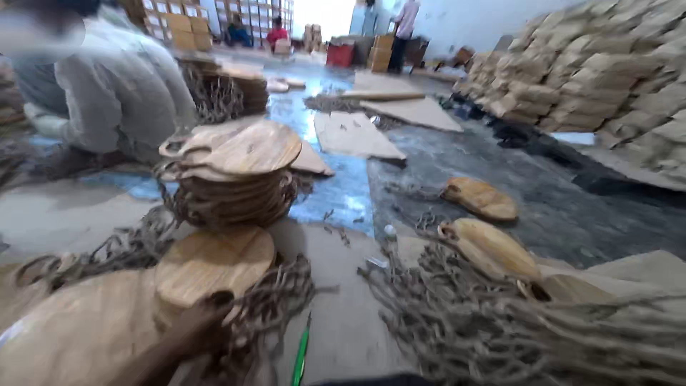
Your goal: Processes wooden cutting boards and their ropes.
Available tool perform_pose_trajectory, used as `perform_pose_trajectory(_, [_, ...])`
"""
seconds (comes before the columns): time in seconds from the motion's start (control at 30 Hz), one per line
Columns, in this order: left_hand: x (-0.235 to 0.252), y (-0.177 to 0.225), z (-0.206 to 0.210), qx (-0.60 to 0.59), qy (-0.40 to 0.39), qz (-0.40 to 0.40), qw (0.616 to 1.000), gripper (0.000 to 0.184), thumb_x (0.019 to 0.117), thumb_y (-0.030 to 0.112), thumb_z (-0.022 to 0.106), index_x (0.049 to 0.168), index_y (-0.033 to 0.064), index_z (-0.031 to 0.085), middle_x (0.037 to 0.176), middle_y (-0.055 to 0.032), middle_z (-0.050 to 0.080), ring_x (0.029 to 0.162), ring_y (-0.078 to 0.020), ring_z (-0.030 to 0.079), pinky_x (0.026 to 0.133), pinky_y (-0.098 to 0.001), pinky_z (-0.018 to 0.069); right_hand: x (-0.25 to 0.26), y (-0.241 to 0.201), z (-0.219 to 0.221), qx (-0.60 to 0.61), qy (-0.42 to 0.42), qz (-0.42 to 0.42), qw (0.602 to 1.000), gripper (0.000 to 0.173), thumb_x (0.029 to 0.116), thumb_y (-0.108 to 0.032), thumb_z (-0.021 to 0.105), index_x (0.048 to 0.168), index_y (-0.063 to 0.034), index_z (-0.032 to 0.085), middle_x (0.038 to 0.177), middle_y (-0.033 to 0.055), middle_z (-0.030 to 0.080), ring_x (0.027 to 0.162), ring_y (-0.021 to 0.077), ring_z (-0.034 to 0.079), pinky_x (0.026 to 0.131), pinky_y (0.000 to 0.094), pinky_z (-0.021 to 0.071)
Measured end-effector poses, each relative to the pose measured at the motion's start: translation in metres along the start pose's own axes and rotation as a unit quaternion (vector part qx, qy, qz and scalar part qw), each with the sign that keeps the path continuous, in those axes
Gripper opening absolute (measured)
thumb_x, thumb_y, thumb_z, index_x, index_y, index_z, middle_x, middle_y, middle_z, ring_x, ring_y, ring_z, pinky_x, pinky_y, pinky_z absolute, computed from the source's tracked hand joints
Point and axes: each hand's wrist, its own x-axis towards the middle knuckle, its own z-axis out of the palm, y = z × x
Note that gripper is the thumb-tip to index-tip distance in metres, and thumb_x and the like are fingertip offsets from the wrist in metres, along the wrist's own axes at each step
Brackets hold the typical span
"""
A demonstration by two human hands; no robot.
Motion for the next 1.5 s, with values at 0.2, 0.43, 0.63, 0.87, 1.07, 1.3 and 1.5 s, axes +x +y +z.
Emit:
perform_pose_trajectory(0.2, [-0.009,-0.03,0.004,0.035,-0.038,-0.003,0.999,0.056,0.0818,0.026,0.087,0.13,0.0042,0.067,0.112,-0.0192,0.073,0.111,-0.0402,0.066,0.108,-0.0595,0.042,-0.052,-0.01,-0.036,-0.211,-0.112,-0.013,0.971,0.043,0.1137,-0.022,0.03,0.142,0.0024,0.051,0.127,0.0143,0.069,0.105,0.0197,0.071,0.09,0.0354,0.0585])
perform_pose_trajectory(0.43, [-0.009,-0.02,0.01,0.088,-0.026,-0.005,0.996,0.065,0.0782,0.037,0.089,0.128,0.0022,0.066,0.104,-0.0137,0.075,0.107,-0.0325,0.069,0.115,-0.0524,0.0377,-0.061,-0.01,-0.065,-0.317,-0.095,-0.202,0.922,0.028,0.1052,-0.008,0.049,0.125,0.0063,0.063,0.11,0.0125,0.074,0.092,0.0154,0.073,0.078,0.0301,0.0619])
perform_pose_trajectory(0.63, [-0.005,-0.009,0.011,0.084,-0.063,-0.073,0.992,0.068,0.0784,0.044,0.088,0.125,0.0004,0.066,0.107,-0.0146,0.074,0.11,-0.0311,0.068,0.118,-0.0503,0.0327,-0.021,-0.11,-0.065,-0.481,0.044,-0.328,0.812,0.023,0.1035,-0.011,0.059,0.122,-0.0008,0.069,0.108,0.012,0.073,0.092,0.0198,0.071,0.084,0.0396,0.0595])
perform_pose_trajectory(0.87, [0.002,0.0,0.005,0.092,-0.109,-0.116,0.983,0.056,0.084,0.038,0.085,0.119,0.0,0.065,0.11,-0.0142,0.072,0.114,-0.0299,0.066,0.119,-0.0492,0.0296,0.013,-0.193,-0.037,-0.709,0.028,-0.277,0.648,0.041,0.0979,-0.016,0.071,0.136,-0.0041,0.063,0.132,0.0176,0.066,0.119,0.0341,0.065,0.102,0.0548,0.0513])
perform_pose_trajectory(1.07, [0.0,-0.005,0.009,0.077,-0.08,-0.1,0.989,0.052,0.0838,0.041,0.084,0.112,0.0008,0.067,0.099,-0.0123,0.073,0.105,-0.0288,0.068,0.117,-0.0489,0.0308,0.062,-0.201,-0.004,-0.867,-0.028,-0.154,0.472,0.077,0.0845,-0.02,0.085,0.151,-0.0082,0.049,0.149,0.0206,0.053,0.139,0.0424,0.049,0.112,0.0611,0.0406])
perform_pose_trajectory(1.3, [-0.001,-0.007,0.012,0.065,-0.065,-0.104,0.99,0.051,0.0827,0.041,0.084,0.111,0.0023,0.069,0.097,-0.0106,0.073,0.101,-0.0271,0.068,0.117,-0.0483,0.0319,0.095,-0.159,0.006,-0.934,-0.037,-0.112,0.336,0.079,0.0977,-0.008,0.065,0.165,-0.0081,0.022,0.171,0.014,0.022,0.157,0.0422,0.016,0.123,0.0642,0.0175])
perform_pose_trajectory(1.5, [0.001,-0.007,0.013,0.067,-0.074,-0.113,0.989,0.053,0.0807,0.044,0.085,0.111,0.0035,0.068,0.096,-0.0098,0.073,0.102,-0.0257,0.068,0.118,-0.0467,0.0295,0.108,-0.138,0.004,-0.941,-0.02,-0.138,0.309,0.076,0.0951,-0.007,0.067,0.162,-0.0072,0.03,0.163,0.0135,0.04,0.154,0.0393,0.026,0.125,0.0611,0.0152])
